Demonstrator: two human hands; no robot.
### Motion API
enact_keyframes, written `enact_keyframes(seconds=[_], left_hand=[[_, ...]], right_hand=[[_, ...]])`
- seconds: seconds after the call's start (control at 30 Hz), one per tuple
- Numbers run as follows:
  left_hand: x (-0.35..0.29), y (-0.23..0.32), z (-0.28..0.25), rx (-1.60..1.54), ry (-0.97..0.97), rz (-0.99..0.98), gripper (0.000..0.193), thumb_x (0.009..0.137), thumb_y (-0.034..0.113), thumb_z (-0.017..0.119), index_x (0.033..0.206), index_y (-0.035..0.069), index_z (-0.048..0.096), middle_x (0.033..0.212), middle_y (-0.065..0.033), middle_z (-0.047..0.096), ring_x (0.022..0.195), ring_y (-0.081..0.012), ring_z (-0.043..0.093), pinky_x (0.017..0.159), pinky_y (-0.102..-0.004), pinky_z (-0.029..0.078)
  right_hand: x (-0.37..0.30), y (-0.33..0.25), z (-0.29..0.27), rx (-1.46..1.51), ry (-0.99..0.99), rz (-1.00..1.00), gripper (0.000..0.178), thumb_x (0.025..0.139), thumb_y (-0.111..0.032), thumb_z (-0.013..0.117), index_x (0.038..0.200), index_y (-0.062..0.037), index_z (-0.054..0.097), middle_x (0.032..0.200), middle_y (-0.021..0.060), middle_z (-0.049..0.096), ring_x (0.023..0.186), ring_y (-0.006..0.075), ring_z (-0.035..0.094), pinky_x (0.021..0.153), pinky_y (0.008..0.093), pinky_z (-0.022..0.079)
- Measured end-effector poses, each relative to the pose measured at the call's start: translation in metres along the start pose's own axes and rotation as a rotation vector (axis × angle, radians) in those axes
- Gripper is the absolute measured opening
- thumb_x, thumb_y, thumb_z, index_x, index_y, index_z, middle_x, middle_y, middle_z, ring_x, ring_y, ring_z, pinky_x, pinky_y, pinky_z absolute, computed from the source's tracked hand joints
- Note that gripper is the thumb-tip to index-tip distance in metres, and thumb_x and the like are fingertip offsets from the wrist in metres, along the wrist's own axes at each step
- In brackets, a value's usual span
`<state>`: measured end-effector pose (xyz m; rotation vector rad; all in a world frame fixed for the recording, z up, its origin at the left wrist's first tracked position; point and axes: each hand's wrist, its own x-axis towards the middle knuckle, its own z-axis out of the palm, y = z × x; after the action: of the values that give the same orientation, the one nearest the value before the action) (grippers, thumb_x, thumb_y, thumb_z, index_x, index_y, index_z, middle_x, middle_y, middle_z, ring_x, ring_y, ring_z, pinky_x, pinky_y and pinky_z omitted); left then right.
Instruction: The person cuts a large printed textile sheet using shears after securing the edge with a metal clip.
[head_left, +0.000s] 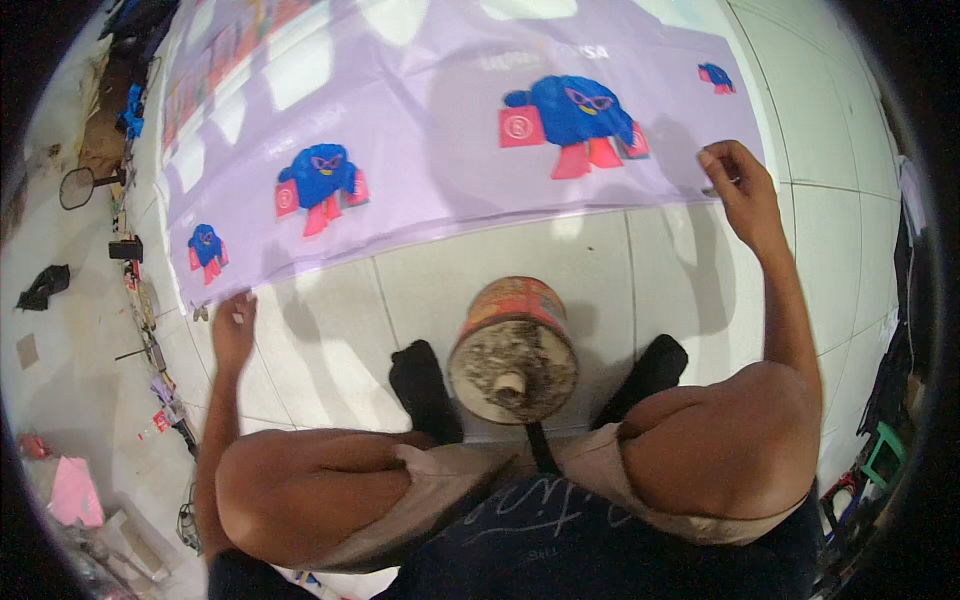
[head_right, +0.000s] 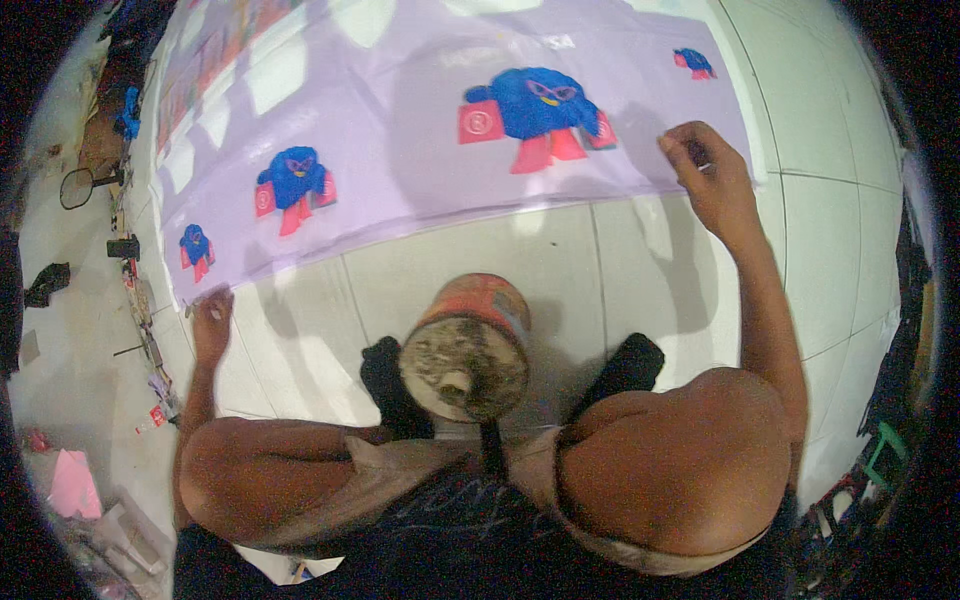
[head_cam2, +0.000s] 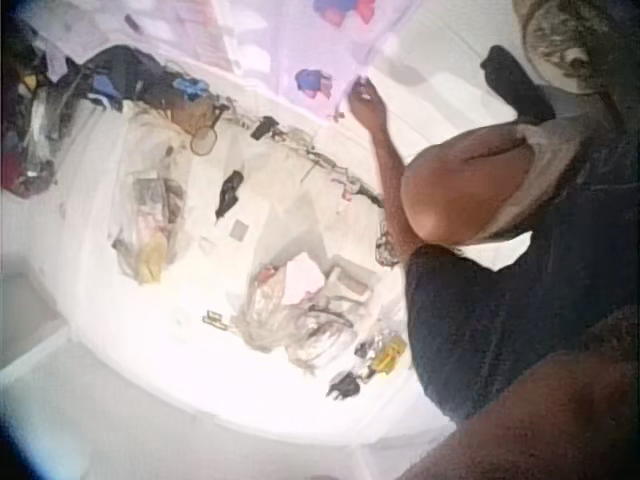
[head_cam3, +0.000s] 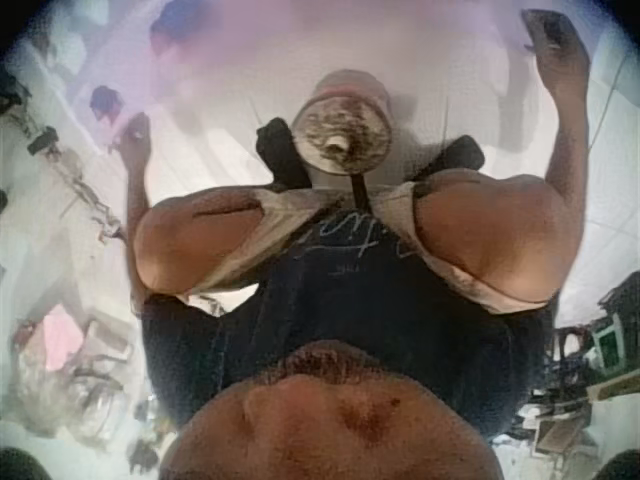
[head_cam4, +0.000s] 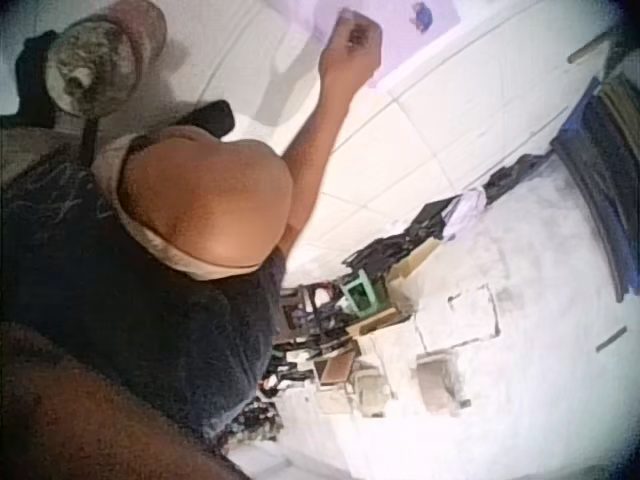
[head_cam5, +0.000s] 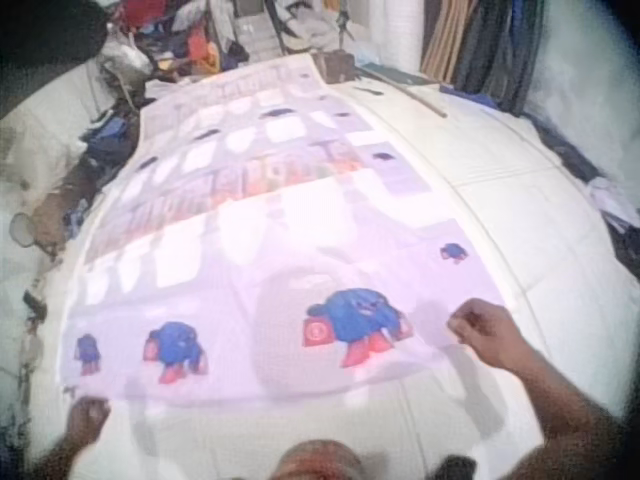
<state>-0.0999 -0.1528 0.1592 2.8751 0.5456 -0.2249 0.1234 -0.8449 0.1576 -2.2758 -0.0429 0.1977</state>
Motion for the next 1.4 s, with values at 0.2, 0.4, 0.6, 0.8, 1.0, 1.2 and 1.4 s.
enact_keyframes(seconds=[0.2,0.4,0.6,0.8,1.0,1.2,1.4], left_hand=[[-0.038,-0.104,0.064,-0.072,0.166,-0.089,0.048,0.099,0.035,0.06,0.132,-0.001,0.059,0.127,-0.0246,0.061,0.122,-0.0362,0.055,0.106,-0.0445,0.041],[0.064,-0.007,0.067,-0.116,0.017,0.211,0.054,0.1,0.039,0.056,0.144,0.01,0.051,0.152,-0.0274,0.039,0.144,-0.0431,0.032,0.118,-0.0487,0.027],[0.098,-0.02,0.106,-0.006,-0.024,0.345,0.079,0.092,0.05,0.062,0.156,0.016,0.031,0.161,-0.0261,0.022,0.148,-0.0477,0.02,0.117,-0.0635,0.014],[0.093,-0.027,0.123,0.041,0.064,0.416,0.087,0.091,0.049,0.065,0.16,0.018,0.022,0.163,-0.0263,0.013,0.149,-0.0485,0.014,0.116,-0.0666,0.011],[0.089,-0.031,0.123,0.05,0.11,0.46,0.086,0.09,0.049,0.066,0.158,0.017,0.025,0.162,-0.0254,0.016,0.149,-0.0474,0.015,0.117,-0.0648,0.01],[0.069,-0.046,0.111,0.005,0.186,0.491,0.063,0.094,0.036,0.065,0.149,0.013,0.044,0.155,-0.0252,0.033,0.143,-0.0462,0.031,0.116,-0.0595,0.023],[0.021,-0.039,0.097,-0.008,-0.104,0.629,0.045,0.098,0.017,0.059,0.142,0.01,0.051,0.152,-0.0175,0.043,0.14,-0.0379,0.04,0.115,-0.0469,0.035]], right_hand=[[0.063,-0.106,0.046,-0.6,-0.584,-0.357,0.031,0.094,-0.027,0.068,0.112,-0.0033,0.061,0.088,0.0104,0.064,0.076,0.0212,0.061,0.071,0.035,0.05],[0.099,-0.13,0.07,-0.964,-0.697,-0.337,0.031,0.094,-0.027,0.067,0.115,-0.005,0.062,0.104,0.015,0.065,0.093,0.0309,0.065,0.083,0.0428,0.051],[0.018,-0.138,0.075,-0.849,-0.682,-0.254,0.03,0.094,-0.024,0.067,0.116,-0.0053,0.061,0.107,0.0149,0.065,0.098,0.0307,0.065,0.086,0.0427,0.053],[-0.034,-0.134,0.05,-0.861,-0.627,-0.002,0.031,0.094,-0.026,0.068,0.116,-0.0052,0.062,0.105,0.0125,0.067,0.094,0.026,0.066,0.082,0.0391,0.054],[-0.032,-0.106,0.087,-0.685,-0.395,-0.124,0.033,0.094,-0.027,0.069,0.118,-0.0051,0.064,0.103,0.0121,0.068,0.091,0.0246,0.067,0.083,0.0378,0.054],[-0.012,-0.096,0.167,-0.659,-0.482,-0.537,0.037,0.093,-0.028,0.066,0.127,-0.0121,0.062,0.126,0.0148,0.061,0.117,0.0324,0.059,0.1,0.0442,0.048],[-0.034,-0.063,0.174,-0.897,-0.539,-0.649,0.043,0.094,-0.029,0.063,0.136,-0.0197,0.057,0.137,0.0152,0.054,0.123,0.0318,0.056,0.102,0.0461,0.047]])
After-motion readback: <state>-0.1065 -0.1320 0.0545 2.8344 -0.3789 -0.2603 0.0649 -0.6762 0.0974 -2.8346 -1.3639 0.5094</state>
